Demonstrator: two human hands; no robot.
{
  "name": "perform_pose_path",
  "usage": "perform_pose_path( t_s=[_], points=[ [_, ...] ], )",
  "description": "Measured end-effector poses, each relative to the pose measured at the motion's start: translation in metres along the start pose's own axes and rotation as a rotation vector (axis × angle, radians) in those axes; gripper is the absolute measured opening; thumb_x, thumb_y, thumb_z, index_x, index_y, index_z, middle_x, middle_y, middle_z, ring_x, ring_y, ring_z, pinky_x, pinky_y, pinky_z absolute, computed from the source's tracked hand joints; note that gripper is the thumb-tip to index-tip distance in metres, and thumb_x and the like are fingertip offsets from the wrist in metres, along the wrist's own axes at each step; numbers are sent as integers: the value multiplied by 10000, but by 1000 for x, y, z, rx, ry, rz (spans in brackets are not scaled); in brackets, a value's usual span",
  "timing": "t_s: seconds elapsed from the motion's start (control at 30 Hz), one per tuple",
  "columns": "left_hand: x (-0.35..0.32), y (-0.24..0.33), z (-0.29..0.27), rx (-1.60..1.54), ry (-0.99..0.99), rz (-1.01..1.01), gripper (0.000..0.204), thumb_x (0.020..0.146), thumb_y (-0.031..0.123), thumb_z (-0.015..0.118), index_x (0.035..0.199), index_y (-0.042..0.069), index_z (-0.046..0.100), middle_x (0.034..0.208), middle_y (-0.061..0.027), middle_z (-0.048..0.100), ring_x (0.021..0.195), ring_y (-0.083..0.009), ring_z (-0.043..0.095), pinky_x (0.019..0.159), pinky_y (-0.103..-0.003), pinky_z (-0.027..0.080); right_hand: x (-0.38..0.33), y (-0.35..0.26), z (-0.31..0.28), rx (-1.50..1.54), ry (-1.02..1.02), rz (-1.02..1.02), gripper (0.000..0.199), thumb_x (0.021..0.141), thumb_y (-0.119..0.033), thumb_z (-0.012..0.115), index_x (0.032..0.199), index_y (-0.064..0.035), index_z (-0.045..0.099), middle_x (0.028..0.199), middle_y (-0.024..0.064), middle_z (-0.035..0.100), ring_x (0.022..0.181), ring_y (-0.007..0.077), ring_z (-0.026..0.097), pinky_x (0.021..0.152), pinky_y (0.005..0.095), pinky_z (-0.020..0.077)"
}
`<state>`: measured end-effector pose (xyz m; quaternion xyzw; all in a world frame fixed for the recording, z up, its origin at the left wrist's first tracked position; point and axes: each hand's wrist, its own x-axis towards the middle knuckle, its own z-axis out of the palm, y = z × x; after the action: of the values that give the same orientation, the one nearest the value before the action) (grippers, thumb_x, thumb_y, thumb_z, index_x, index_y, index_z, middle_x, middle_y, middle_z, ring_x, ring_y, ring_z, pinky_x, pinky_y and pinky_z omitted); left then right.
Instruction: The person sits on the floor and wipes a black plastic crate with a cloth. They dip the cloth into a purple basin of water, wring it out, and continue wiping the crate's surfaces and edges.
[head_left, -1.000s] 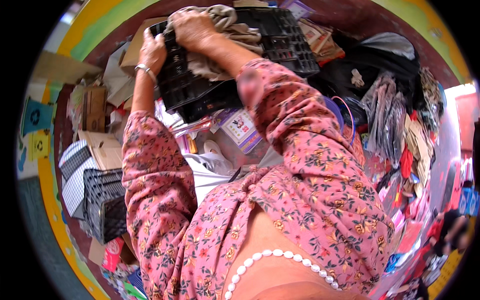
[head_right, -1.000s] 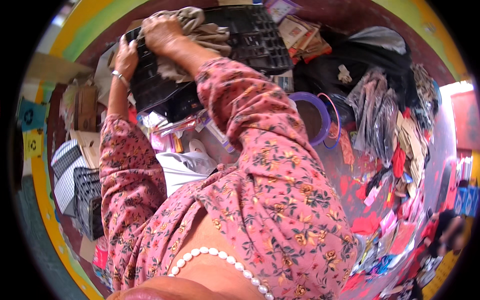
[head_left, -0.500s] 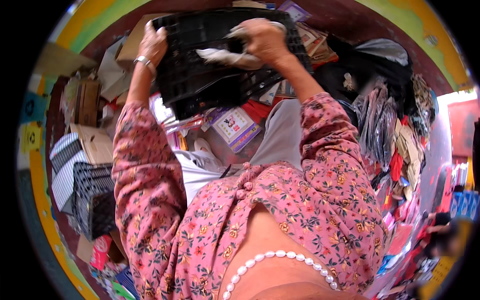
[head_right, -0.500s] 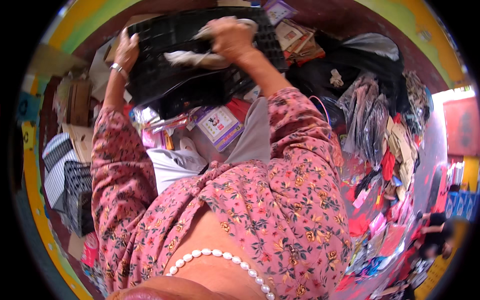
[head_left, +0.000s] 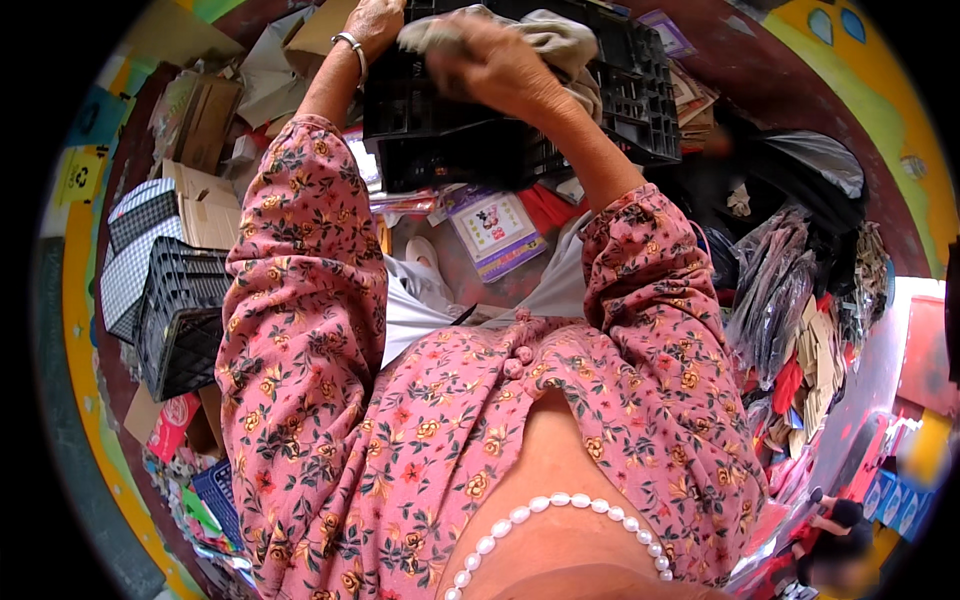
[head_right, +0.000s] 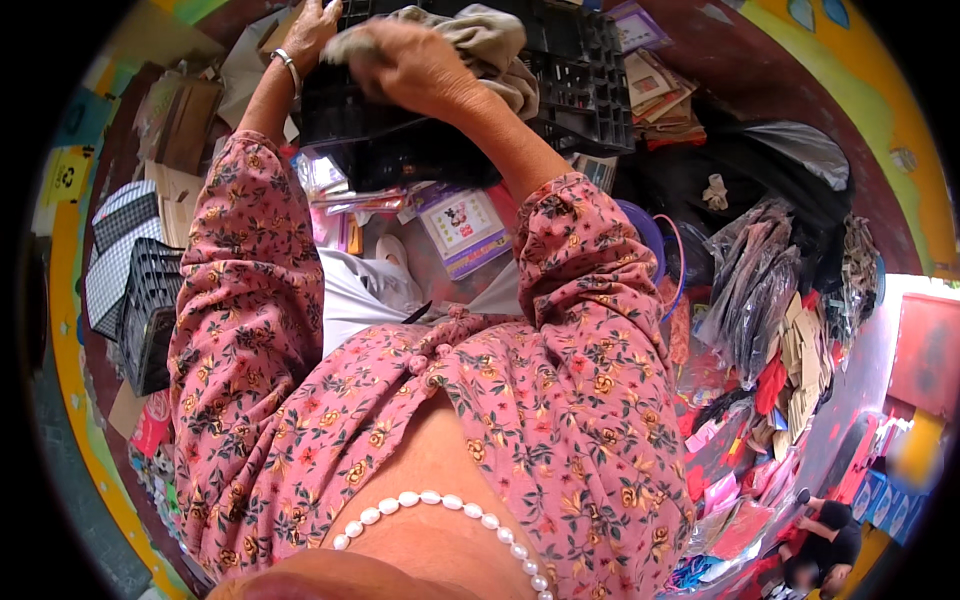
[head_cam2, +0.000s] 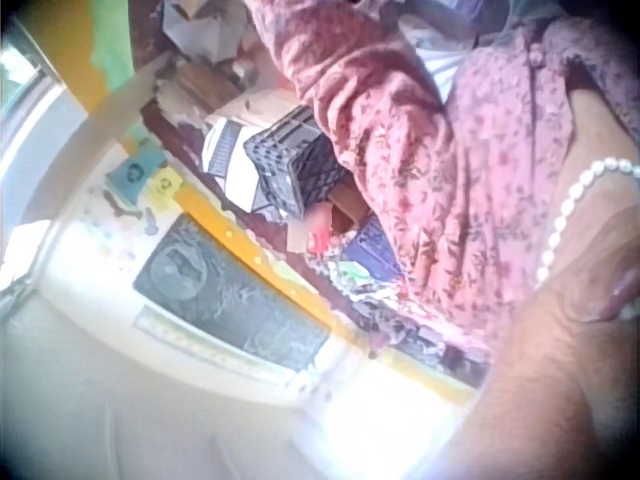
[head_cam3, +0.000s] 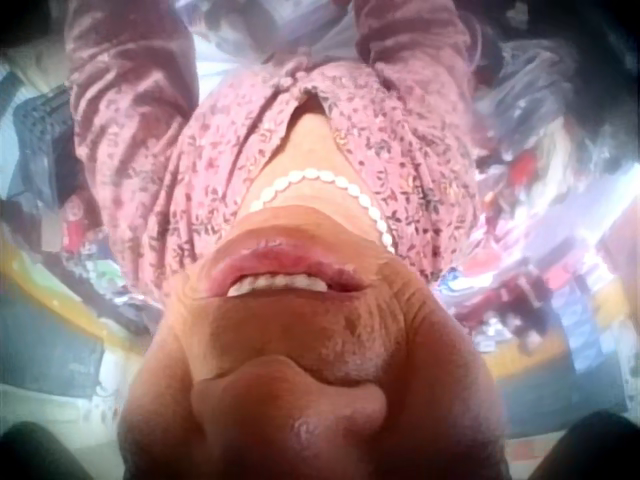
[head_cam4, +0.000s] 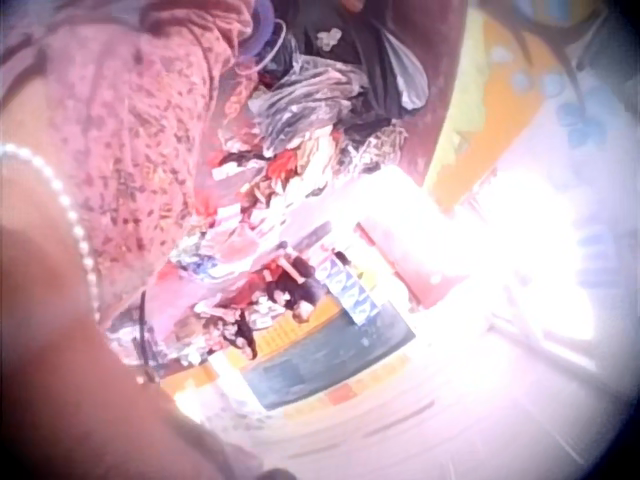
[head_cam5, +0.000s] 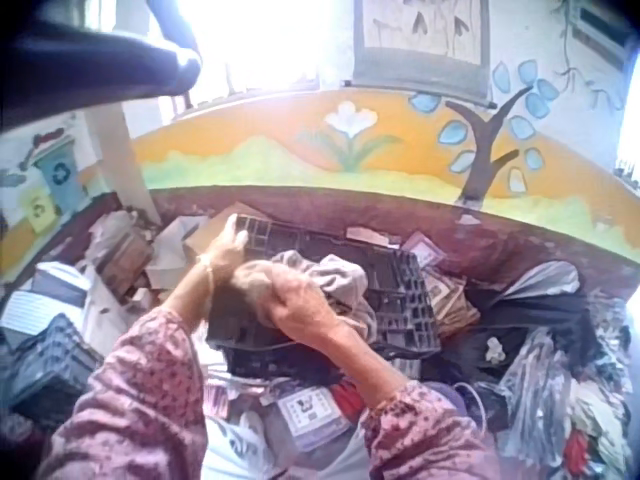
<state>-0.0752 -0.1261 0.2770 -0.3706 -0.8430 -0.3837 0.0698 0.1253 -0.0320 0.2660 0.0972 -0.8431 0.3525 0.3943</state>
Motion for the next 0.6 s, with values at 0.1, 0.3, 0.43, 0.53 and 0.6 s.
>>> perform_pose_path(
  t_s=[0.1, 0.3, 0.43, 0.53, 0.6],
  points=[
    [-9, 6, -3, 38, -1, -4, 565, 879, 224, 407, 1328, -64, 222, 1295, -282, 371, 1220, -349, 368, 1013, -336, 298, -17, -1, -4, -211, -142, -199, 404, 700, -109, 664, 1085, -113, 543, 1082, 76, 570, 967, 280, 561, 787, 369, 459],
    [-1, -2, 8, -64, 42, 55, 538, 873, 181, 421, 1313, -72, 242, 1249, -279, 414, 1172, -356, 412, 977, -351, 339, -47, 47, -82, -716, -105, 126, 309, 669, -155, 649, 976, -151, 611, 826, 68, 594, 804, 269, 595, 682, 375, 486],
    [17, -5, 21, -112, 54, 16, 488, 879, 153, 412, 1294, -64, 277, 1210, -266, 441, 1121, -334, 449, 949, -360, 365, -46, 54, -108, -636, 162, 295, 241, 696, -129, 586, 932, -114, 628, 904, 86, 612, 856, 285, 585, 737, 372, 466],
    [14, 18, 11, -185, -14, -42, 439, 883, 150, 401, 1267, -44, 316, 1155, -248, 489, 1069, -331, 488, 918, -363, 387, -29, 43, -98, -430, 293, 165, 235, 686, -118, 603, 918, -88, 627, 907, 87, 606, 869, 276, 578, 752, 355, 460],
    [18, 11, 8, -169, -14, -33, 414, 879, 147, 402, 1246, -34, 340, 1137, -237, 505, 1053, -331, 499, 907, -363, 394, -20, 36, -86, -337, 310, 27, 227, 672, -106, 624, 896, -69, 630, 896, 86, 596, 869, 270, 572, 758, 343, 456]
  ],
)
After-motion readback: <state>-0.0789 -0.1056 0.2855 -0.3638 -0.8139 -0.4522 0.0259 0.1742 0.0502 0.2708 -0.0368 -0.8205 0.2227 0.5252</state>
